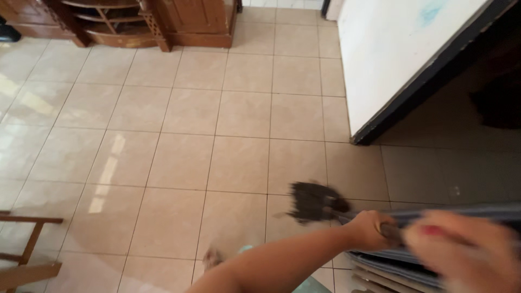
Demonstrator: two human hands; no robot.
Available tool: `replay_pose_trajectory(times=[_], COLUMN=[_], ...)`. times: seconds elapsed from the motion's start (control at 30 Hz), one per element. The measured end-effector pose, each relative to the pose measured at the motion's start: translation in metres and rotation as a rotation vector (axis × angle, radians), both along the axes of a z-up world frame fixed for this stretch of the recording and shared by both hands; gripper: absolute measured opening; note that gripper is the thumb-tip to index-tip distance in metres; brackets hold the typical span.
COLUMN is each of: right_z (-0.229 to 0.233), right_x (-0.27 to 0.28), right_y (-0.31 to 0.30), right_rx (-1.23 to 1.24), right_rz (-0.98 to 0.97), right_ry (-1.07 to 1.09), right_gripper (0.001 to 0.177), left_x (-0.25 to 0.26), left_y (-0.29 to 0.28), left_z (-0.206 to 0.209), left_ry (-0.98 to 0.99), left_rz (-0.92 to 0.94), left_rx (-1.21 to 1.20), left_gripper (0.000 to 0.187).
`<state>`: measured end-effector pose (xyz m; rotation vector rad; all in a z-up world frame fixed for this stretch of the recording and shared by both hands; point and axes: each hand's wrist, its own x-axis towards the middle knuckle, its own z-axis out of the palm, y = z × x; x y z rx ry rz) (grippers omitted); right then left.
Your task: The person is mopping the floor with a mop, moving it back and forth over the tiles and under the chairs.
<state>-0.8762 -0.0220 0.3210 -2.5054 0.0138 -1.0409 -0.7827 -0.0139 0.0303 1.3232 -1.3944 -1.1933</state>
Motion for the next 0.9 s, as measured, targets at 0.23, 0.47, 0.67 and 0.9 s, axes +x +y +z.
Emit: replay_pose_trajectory(times=[0.23,0.47,0.67,0.9], right_z=[-0.063,0.002,0.020,-0.076], right_x=[0.060,0.085,0.182,0.309], right_y=[0.054,0.094,0.158,0.295], right_rx=[0.559,0.880,1.182,1.392], right_rz=[-0.060,0.217,0.489,0.624], right_ry=[0.322,0.014,0.071,-0.132], right_gripper=[0.013,0.015,0.035,0.016], left_x=[0.000,0.096,0.224,0.372], left_y=[-0.010,0.117,0.257,0.417], left_z=[-0.095,0.086,0.142,0.040], left_ry=[0.603,-0.200,-0.352,-0.465], left_rz=[-0.290,0.139,0.247,0.381], left_rx=[-0.502,0.075,0.186,0.272], left_gripper=[0.019,0.029,0.033,0.020])
